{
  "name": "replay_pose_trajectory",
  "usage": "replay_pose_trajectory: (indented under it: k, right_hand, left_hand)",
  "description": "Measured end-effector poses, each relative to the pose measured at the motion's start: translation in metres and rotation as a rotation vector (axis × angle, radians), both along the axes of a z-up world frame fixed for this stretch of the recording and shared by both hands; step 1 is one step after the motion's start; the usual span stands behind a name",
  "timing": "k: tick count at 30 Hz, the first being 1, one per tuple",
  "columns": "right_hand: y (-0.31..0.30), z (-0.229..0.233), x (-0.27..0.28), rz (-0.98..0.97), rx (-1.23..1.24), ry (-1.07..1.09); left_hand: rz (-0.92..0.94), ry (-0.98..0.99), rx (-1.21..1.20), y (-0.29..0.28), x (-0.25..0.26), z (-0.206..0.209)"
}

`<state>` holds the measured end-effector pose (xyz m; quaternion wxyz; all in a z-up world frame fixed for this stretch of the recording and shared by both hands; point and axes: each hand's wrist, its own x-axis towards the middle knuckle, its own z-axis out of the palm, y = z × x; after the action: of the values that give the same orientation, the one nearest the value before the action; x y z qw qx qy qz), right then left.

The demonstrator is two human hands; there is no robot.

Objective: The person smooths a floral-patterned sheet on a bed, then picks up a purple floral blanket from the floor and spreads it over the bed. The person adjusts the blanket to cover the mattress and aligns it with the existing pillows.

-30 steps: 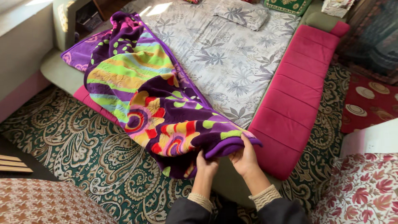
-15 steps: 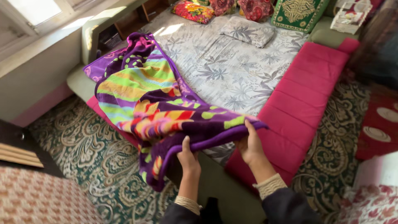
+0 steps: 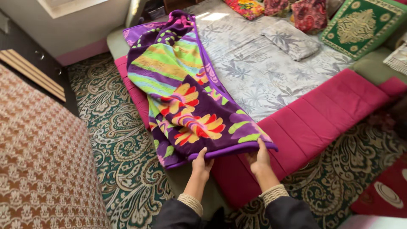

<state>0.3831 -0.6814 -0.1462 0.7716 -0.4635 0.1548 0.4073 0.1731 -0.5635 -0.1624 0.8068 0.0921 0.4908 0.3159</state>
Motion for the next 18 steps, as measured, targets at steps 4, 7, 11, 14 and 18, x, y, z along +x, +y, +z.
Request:
replay_pose_trajectory:
  k: [4, 7, 11, 14, 18]
  right_hand:
    - [0.007, -0.016, 0.004, 0.032, -0.029, 0.053]
    - [0.009, -0.012, 0.006, 0.052, -0.018, 0.024]
    - [0.011, 0.011, 0.023, 0.088, -0.027, -0.057]
    - [0.013, 0.036, 0.044, 0.165, -0.026, -0.125]
    - [0.019, 0.060, 0.074, 0.242, -0.017, -0.201]
  left_hand:
    - [0.074, -0.004, -0.089, 0.004, -0.004, -0.036]
    - [0.227, -0.262, -0.175, 0.014, 0.003, -0.051]
    - [0.387, -0.466, -0.379, 0.038, 0.010, -0.059]
    - [0.480, -0.559, -0.441, 0.057, 0.022, -0.057]
    - [0.548, -0.394, -0.332, 0.086, 0.034, -0.051]
